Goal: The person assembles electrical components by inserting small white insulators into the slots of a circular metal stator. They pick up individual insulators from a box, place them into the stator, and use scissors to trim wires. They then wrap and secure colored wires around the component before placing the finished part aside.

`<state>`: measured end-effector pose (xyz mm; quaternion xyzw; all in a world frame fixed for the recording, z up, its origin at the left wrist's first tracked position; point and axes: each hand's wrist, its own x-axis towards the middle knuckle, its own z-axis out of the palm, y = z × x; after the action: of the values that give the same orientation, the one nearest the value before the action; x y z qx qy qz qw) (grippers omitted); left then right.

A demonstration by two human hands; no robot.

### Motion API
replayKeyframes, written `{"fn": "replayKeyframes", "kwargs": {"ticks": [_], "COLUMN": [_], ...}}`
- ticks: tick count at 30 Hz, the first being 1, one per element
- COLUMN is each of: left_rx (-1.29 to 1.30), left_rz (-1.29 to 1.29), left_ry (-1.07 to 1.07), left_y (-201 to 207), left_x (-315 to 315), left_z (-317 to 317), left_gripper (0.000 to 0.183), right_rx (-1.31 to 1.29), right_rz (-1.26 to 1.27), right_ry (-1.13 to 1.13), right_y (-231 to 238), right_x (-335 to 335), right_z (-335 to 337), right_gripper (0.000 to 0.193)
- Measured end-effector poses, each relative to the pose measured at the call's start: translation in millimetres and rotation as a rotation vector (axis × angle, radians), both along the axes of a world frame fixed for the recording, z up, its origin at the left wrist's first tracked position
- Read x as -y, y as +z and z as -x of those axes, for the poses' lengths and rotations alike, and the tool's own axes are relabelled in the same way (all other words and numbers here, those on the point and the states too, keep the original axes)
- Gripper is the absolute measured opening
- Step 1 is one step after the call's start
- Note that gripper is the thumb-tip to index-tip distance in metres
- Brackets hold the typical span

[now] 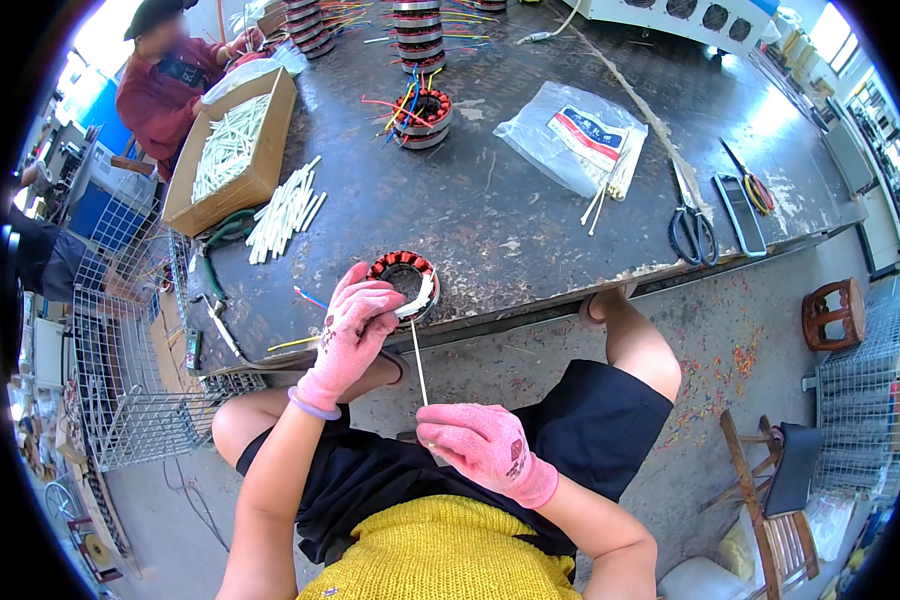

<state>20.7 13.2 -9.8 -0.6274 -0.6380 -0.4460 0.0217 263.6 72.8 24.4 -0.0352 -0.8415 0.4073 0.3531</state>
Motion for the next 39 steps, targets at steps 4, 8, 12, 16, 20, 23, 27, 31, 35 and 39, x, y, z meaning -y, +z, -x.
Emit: {"fn": "replayKeyframes", "kwargs": {"ticks": [4, 8, 12, 16, 20, 23, 27, 31, 35, 39], "left_rx": [0.017, 0.102, 0.07, -0.025, 0.061, 0.074, 0.041, 0.072, 0.062, 0.052], "left_rz": [0.018, 0.138, 0.295, 0.359, 0.368, 0.31, 0.227, 0.149, 0.123, 0.103], "left_ry": [-0.023, 0.127, 0.127, 0.089, 0.057, 0.061, -0.011, -0.012, -0.019, -0.012], "left_y": [-0.8, 8.6, 11.0, 18.8, 14.2, 13.4, 16.4, 11.2, 9.4, 8.6], "left_x": [1.0, 6.1, 7.5, 7.0, 9.4, 8.7, 6.5, 5.1, 6.1, 4.8], "left_z": [0.2, -7.1, -0.2, -0.6, 3.3, 1.3, 0.5, -2.0, -2.8, -4.3], "left_gripper": [0.029, 0.03, 0.028, 0.024, 0.026, 0.029, 0.032, 0.034, 0.033, 0.033], "right_rx": [0.017, 0.039, 0.08, 0.313, 0.228, 0.369, 0.341, 0.326, 0.333, 0.304], "right_rz": [0.023, 0.086, 0.133, 0.114, 0.559, 0.837, 0.977, 1.023, 0.99, 1.029], "right_ry": [0.006, -0.049, -0.108, -0.205, -0.104, -0.036, 0.01, 0.062, 0.076, 0.072], "right_y": [-6.6, -14.4, -17.6, -26.9, -33.2, -25.6, -29.9, -24.8, -26.1, -29.4], "right_x": [-0.3, -3.6, -12.2, -21.9, -20.3, -25.4, -28.4, -29.5, -31.2, -29.9], "right_z": [1.6, 14.1, 36.5, 51.4, 61.7, 57.6, 59.6, 63.5, 64.9, 66.2], "right_gripper": [0.026, 0.022, 0.02, 0.019, 0.02, 0.018, 0.021, 0.022, 0.02, 0.02]}}
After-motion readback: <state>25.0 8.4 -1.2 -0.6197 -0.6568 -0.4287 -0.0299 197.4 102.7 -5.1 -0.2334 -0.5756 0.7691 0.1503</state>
